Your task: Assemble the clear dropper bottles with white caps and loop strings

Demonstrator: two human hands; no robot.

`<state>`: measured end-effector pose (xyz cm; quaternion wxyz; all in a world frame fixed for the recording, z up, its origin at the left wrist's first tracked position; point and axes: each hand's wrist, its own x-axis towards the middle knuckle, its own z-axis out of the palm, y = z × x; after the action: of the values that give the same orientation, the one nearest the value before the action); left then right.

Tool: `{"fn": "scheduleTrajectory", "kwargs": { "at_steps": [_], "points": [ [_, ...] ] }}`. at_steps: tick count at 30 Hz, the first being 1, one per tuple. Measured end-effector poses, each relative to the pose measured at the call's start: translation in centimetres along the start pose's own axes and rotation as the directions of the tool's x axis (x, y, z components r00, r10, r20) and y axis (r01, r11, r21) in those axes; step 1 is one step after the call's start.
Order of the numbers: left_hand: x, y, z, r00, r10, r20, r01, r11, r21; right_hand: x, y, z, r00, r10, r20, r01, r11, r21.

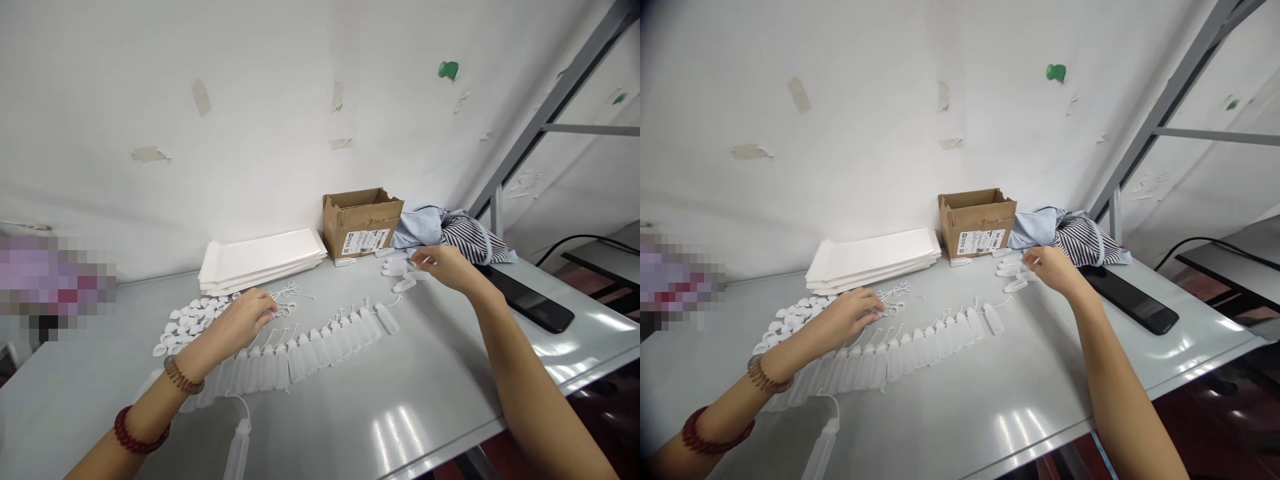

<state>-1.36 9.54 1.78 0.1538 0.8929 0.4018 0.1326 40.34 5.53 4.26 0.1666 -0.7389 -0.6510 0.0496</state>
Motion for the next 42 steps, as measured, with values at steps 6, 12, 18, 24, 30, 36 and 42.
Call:
{"fn": "scheduleTrajectory", "kwargs": {
  "at_steps": [6,12,18,24,30,36,42],
  "points": [
    [-0.5,0.1,0.0,0.986,-0.025,-0.162,0.021,0.999,-0.028,-0.1,0.1,0.2,0.998,-0.011,0.070,0.015,0.998,-0.055],
    [-1.1,0.8,-0.6,0.897,-0.124,-0.424,0.097,0.992,-0.084,-0.1,-0.2,1.3,0.987,-0.028,0.159,0.046,0.993,-0.110],
    [-1.1,1.5,-1.0,0.813,-0.262,-0.520,0.158,0.959,-0.236,0.3,-0.7,2.0,0.987,-0.025,0.157,0.048,0.988,-0.144],
    [-1.3,1.7,-1.3,0.787,-0.407,-0.463,0.187,0.874,-0.449,0.4,-0.9,2.6,0.994,-0.020,0.103,0.036,0.988,-0.153],
    [-1.4,1.5,-1.7,0.715,-0.570,-0.405,0.193,0.717,-0.669,-0.1,-1.3,2.4,0.998,-0.066,0.019,0.068,0.989,-0.133],
    [-1.6,1.9,-2.2,0.714,-0.606,-0.350,0.165,0.632,-0.757,-0.6,-2.7,3.1,0.989,-0.132,-0.071,0.127,0.989,-0.077],
    [-1.8,1.9,-2.3,0.732,-0.600,-0.322,0.139,0.595,-0.791,-1.5,-5.6,4.5,0.940,-0.265,-0.214,0.277,0.961,0.027]
  ]
}}
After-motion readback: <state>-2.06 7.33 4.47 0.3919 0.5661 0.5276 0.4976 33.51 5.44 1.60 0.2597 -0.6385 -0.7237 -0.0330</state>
